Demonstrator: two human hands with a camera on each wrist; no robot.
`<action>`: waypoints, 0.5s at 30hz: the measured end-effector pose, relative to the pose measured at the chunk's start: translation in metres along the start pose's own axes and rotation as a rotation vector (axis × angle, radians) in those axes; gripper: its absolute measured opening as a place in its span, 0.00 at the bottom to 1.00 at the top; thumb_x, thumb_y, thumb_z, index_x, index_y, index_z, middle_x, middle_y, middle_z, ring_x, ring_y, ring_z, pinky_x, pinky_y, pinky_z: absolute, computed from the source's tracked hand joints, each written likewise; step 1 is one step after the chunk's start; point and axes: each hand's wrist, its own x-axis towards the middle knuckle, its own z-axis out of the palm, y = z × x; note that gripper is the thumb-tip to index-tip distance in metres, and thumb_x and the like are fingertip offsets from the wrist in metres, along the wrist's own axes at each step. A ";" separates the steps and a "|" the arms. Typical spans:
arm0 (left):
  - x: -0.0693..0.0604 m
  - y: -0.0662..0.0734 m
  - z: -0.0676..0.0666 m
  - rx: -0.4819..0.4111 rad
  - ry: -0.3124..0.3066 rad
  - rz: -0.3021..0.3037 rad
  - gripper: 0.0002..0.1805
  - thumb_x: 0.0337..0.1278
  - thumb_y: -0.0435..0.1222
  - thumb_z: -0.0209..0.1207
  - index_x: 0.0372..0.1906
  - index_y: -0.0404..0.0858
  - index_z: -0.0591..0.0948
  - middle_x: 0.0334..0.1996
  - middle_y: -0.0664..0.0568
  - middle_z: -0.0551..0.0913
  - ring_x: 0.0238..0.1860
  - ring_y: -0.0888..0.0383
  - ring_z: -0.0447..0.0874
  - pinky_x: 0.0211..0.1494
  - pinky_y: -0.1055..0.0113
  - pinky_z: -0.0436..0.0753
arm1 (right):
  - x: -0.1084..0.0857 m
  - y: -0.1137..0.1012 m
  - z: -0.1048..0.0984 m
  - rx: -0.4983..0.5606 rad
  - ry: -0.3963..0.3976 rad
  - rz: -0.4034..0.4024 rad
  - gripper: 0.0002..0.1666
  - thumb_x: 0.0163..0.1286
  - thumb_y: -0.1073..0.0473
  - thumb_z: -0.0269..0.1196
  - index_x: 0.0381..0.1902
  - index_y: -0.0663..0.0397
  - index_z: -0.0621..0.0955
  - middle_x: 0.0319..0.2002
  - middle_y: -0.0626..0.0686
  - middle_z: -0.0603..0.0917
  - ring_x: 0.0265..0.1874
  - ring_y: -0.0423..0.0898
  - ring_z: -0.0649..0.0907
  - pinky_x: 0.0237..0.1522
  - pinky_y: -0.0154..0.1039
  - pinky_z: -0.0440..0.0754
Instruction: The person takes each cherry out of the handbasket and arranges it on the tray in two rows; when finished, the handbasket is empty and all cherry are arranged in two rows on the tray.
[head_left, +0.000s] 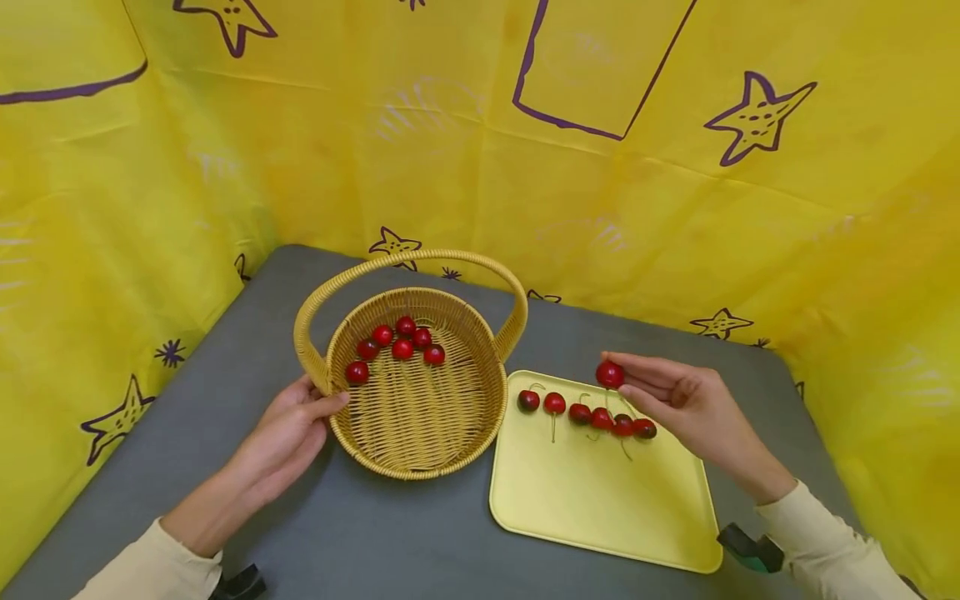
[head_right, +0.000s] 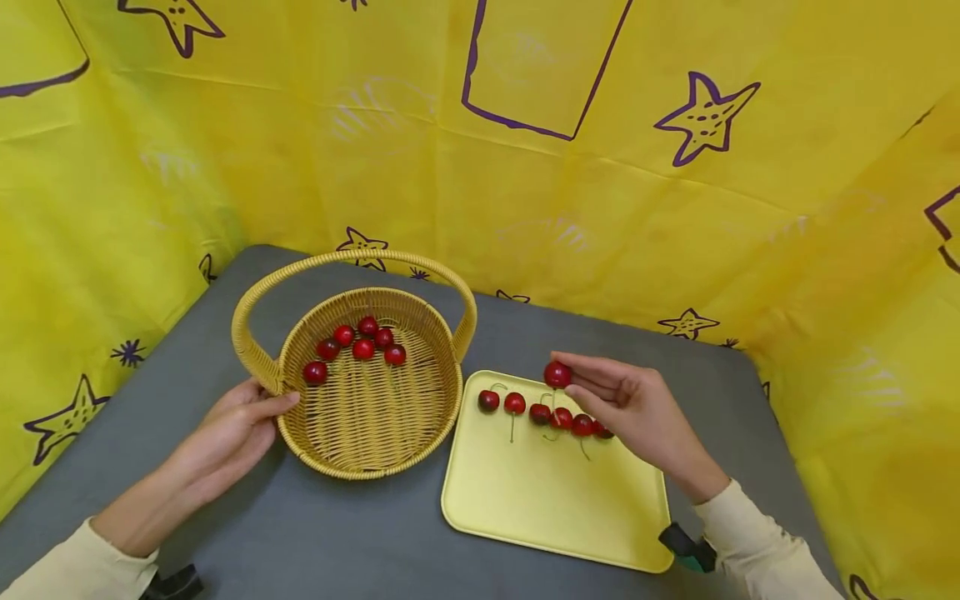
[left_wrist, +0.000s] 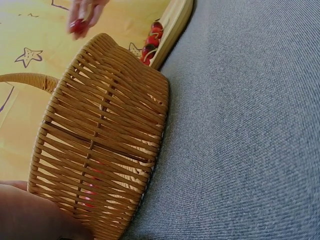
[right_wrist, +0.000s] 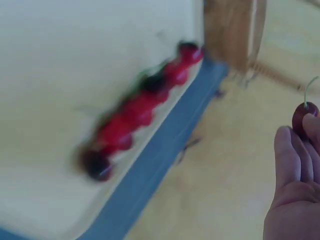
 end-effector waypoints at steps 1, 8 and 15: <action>0.000 0.000 -0.001 0.000 0.001 0.001 0.37 0.79 0.25 0.48 0.83 0.32 0.44 0.81 0.44 0.49 0.82 0.55 0.44 0.81 0.66 0.53 | -0.008 0.006 -0.007 -0.013 0.018 0.009 0.29 0.74 0.73 0.65 0.71 0.55 0.79 0.65 0.56 0.84 0.60 0.46 0.86 0.53 0.40 0.86; -0.004 0.001 -0.003 0.001 -0.010 -0.009 0.39 0.80 0.25 0.48 0.83 0.32 0.42 0.83 0.44 0.46 0.83 0.55 0.40 0.84 0.64 0.48 | -0.051 0.047 -0.038 -0.031 0.112 0.091 0.28 0.74 0.73 0.64 0.71 0.65 0.78 0.65 0.54 0.84 0.59 0.43 0.86 0.53 0.37 0.85; -0.002 0.001 -0.002 -0.006 -0.028 -0.002 0.39 0.80 0.25 0.48 0.83 0.33 0.42 0.83 0.45 0.45 0.83 0.55 0.40 0.84 0.65 0.48 | -0.079 0.083 -0.056 -0.038 0.126 0.184 0.27 0.75 0.73 0.64 0.71 0.70 0.76 0.62 0.47 0.87 0.56 0.38 0.87 0.50 0.39 0.87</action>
